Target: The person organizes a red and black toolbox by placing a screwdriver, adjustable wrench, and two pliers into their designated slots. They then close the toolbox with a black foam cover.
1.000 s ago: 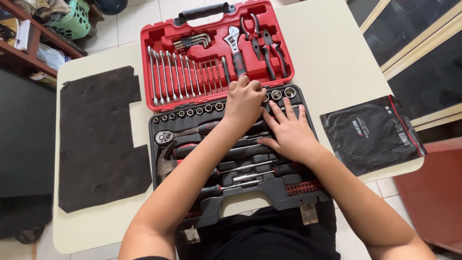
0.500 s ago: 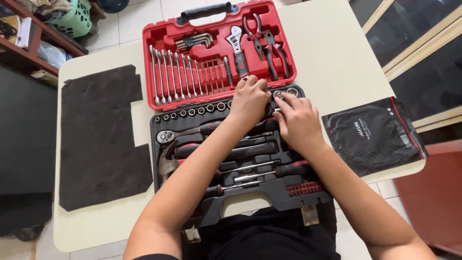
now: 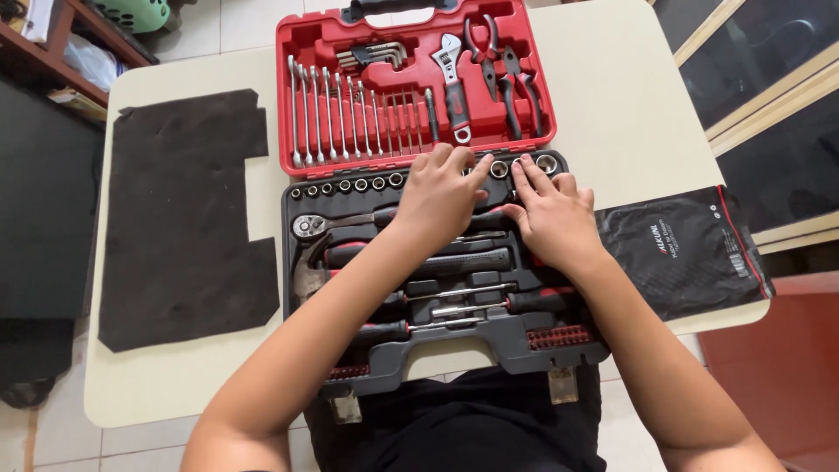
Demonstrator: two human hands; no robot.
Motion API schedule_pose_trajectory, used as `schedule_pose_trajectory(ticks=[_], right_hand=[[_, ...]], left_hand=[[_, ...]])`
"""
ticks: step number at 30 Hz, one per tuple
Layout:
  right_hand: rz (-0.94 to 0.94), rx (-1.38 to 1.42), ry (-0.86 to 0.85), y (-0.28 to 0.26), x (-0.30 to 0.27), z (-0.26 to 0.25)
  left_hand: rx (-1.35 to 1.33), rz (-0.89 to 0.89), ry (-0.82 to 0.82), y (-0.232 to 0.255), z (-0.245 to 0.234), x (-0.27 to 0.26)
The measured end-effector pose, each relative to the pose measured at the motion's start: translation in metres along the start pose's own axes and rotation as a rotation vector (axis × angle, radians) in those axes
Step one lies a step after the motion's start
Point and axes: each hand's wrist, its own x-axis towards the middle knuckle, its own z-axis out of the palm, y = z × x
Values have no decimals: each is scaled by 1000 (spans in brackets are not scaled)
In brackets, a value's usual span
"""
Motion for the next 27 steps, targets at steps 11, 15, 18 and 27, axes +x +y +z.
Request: schedule_pose_trajectory(ticks=[11, 15, 18, 27], right_hand=[[94, 14, 50, 17, -7, 18], [114, 1, -19, 14, -6, 10], [123, -6, -50, 14, -4, 8], [108, -43, 58, 5, -11, 3]], left_hand=[[80, -162, -52, -19, -98, -93], [106, -264, -42, -32, -96, -130], [137, -297, 4, -38, -94, -143], [273, -315, 13, -63, -79, -165]])
